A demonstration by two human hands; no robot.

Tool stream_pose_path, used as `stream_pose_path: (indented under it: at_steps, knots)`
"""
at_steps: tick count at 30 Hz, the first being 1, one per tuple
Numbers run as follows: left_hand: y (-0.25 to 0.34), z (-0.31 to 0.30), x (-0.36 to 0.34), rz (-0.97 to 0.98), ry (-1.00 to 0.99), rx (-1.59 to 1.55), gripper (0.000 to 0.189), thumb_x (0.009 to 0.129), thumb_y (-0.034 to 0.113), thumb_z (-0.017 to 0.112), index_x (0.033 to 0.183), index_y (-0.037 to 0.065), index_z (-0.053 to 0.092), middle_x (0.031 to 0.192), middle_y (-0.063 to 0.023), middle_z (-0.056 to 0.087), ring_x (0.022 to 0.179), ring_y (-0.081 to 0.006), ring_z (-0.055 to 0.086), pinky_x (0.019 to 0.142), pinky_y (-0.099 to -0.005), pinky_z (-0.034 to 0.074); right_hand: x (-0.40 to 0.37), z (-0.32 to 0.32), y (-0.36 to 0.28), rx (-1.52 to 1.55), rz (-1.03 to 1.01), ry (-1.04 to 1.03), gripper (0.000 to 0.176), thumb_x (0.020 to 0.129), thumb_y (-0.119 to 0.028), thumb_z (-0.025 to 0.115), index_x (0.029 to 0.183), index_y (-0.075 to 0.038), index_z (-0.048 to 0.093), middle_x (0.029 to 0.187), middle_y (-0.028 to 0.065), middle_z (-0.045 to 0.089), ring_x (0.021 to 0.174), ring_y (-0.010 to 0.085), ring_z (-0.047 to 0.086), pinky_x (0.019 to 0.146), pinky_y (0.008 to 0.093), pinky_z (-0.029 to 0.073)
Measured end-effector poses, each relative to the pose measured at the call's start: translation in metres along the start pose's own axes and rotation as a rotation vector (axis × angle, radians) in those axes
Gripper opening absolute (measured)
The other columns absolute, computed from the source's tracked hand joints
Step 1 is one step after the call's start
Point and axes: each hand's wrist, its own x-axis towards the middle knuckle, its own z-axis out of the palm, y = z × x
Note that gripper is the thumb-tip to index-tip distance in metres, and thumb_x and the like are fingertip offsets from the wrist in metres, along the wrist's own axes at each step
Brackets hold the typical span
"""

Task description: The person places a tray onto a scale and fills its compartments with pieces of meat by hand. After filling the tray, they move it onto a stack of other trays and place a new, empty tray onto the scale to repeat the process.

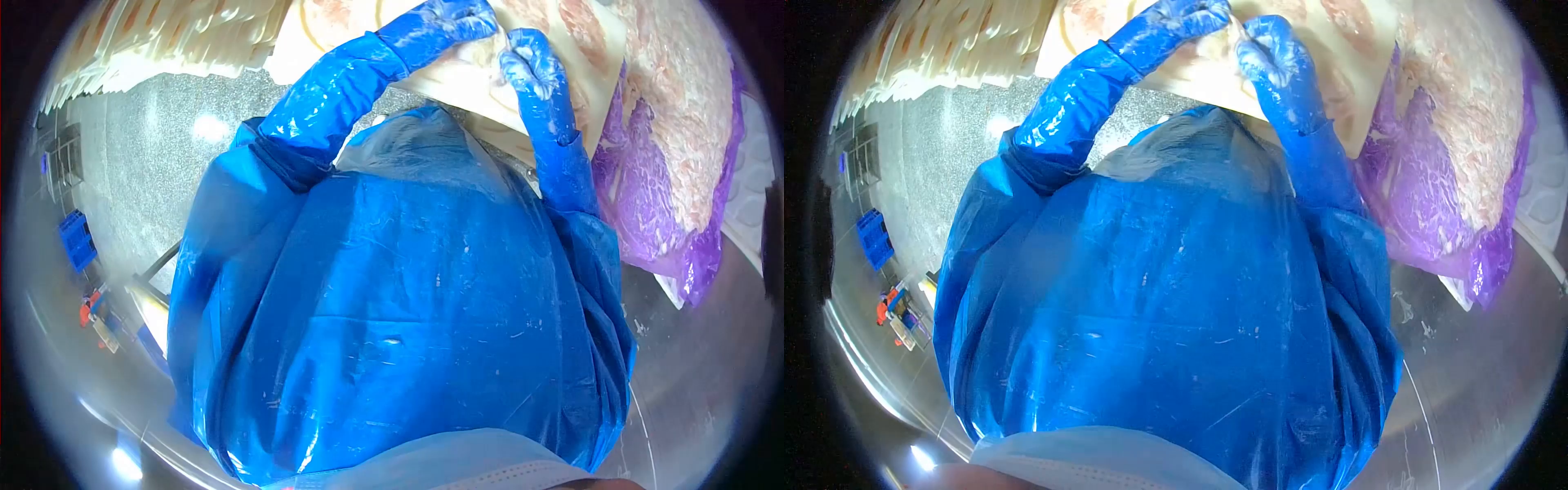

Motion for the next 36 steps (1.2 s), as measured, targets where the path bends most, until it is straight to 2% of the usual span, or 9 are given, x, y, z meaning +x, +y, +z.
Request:
stream_pose_path:
  at_steps: [9, 13, 15, 17, 20, 23, 31, 34, 36]
  knots:
    - [-0.003, -0.07, -0.048, 0.127, 0.46, 0.914, 0.029, 0.091, 0.03, 0.065, 0.113, 0.012, 0.069, 0.108, -0.0111, 0.067, 0.1, -0.0292, 0.063, 0.086, -0.04, 0.051, 0.032, 0.037, -0.007, -0.267, 0.19, -0.168, 0.024, 0.095, -0.005, 0.055, 0.118, -0.003, 0.062, 0.098, 0.0077, 0.068, 0.087, 0.0123, 0.061, 0.077, 0.0246, 0.052]
    - [-0.034, -0.051, -0.073, 0.351, 0.651, 1.547, 0.03, 0.084, 0.028, 0.067, 0.112, 0.017, 0.07, 0.11, -0.009, 0.068, 0.099, -0.0296, 0.063, 0.086, -0.0451, 0.049, 0.063, 0.054, 0.023, -0.503, -0.407, -0.116, 0.03, 0.103, -0.017, 0.045, 0.126, -0.009, 0.062, 0.105, 0.0078, 0.066, 0.095, 0.0197, 0.065, 0.086, 0.0306, 0.051]
    - [-0.031, -0.042, -0.071, 0.055, 0.488, 1.406, 0.025, 0.087, 0.024, 0.061, 0.109, 0.018, 0.071, 0.108, -0.0077, 0.068, 0.096, -0.0282, 0.062, 0.087, -0.0455, 0.047, 0.093, 0.073, 0.059, -0.901, -0.715, -0.114, 0.032, 0.097, -0.017, 0.05, 0.125, -0.009, 0.063, 0.11, 0.0117, 0.067, 0.099, 0.0285, 0.063, 0.088, 0.0382, 0.05]
    - [-0.046, -0.056, -0.07, 0.24, 0.422, 1.417, 0.023, 0.089, 0.022, 0.056, 0.105, 0.018, 0.071, 0.106, -0.006, 0.068, 0.095, -0.0284, 0.06, 0.088, -0.0452, 0.046, 0.093, 0.063, 0.106, -0.116, -0.166, -0.363, 0.032, 0.088, -0.016, 0.057, 0.118, -0.009, 0.066, 0.112, 0.0122, 0.067, 0.102, 0.0312, 0.063, 0.088, 0.041, 0.05]
    - [-0.039, -0.053, -0.073, 0.212, 0.484, 1.366, 0.024, 0.087, 0.022, 0.054, 0.103, 0.02, 0.072, 0.104, -0.0036, 0.069, 0.098, -0.0273, 0.06, 0.089, -0.0439, 0.045, 0.081, 0.05, 0.026, -1.098, -0.67, -0.334, 0.025, 0.082, -0.013, 0.06, 0.105, -0.011, 0.07, 0.11, 0.0089, 0.068, 0.103, 0.0299, 0.063, 0.087, 0.0418, 0.05]
    - [-0.032, -0.054, -0.071, 0.267, 0.488, 1.381, 0.025, 0.086, 0.022, 0.055, 0.104, 0.021, 0.072, 0.106, -0.0028, 0.069, 0.099, -0.0267, 0.06, 0.091, -0.0444, 0.044, 0.075, 0.068, 0.011, -0.988, -0.796, -0.067, 0.02, 0.086, -0.011, 0.058, 0.104, -0.009, 0.065, 0.1, 0.0036, 0.064, 0.095, 0.0195, 0.06, 0.086, 0.0334, 0.047]
    - [-0.043, -0.045, -0.085, 0.204, 0.416, 1.448, 0.036, 0.088, 0.022, 0.053, 0.12, 0.018, 0.068, 0.125, -0.0052, 0.064, 0.115, -0.028, 0.057, 0.109, -0.0484, 0.035, 0.016, 0.024, 0.032, -0.611, -0.706, -0.402, 0.017, 0.08, -0.007, 0.062, 0.097, -0.011, 0.065, 0.105, 0.0039, 0.065, 0.1, 0.0218, 0.06, 0.087, 0.0349, 0.046]
    - [-0.036, 0.005, -0.112, 0.221, 0.343, 1.297, 0.056, 0.089, 0.03, 0.062, 0.143, 0.021, 0.052, 0.15, -0.0069, 0.047, 0.142, -0.0275, 0.038, 0.119, -0.0495, 0.023, 0.002, 0.012, 0.019, 0.047, 0.018, -0.169, 0.019, 0.081, -0.009, 0.064, 0.1, -0.01, 0.068, 0.1, 0.0095, 0.066, 0.099, 0.0313, 0.06, 0.094, 0.0428, 0.045]
    - [-0.021, 0.027, -0.127, 0.089, 0.184, 1.252, 0.063, 0.092, 0.038, 0.06, 0.15, 0.019, 0.042, 0.155, -0.0093, 0.039, 0.147, -0.0272, 0.031, 0.122, -0.0494, 0.018, 0.007, 0.024, -0.005, -0.693, -0.486, -0.082, 0.022, 0.085, -0.011, 0.065, 0.107, -0.01, 0.068, 0.103, 0.0123, 0.065, 0.104, 0.0325, 0.059, 0.093, 0.0427, 0.046]
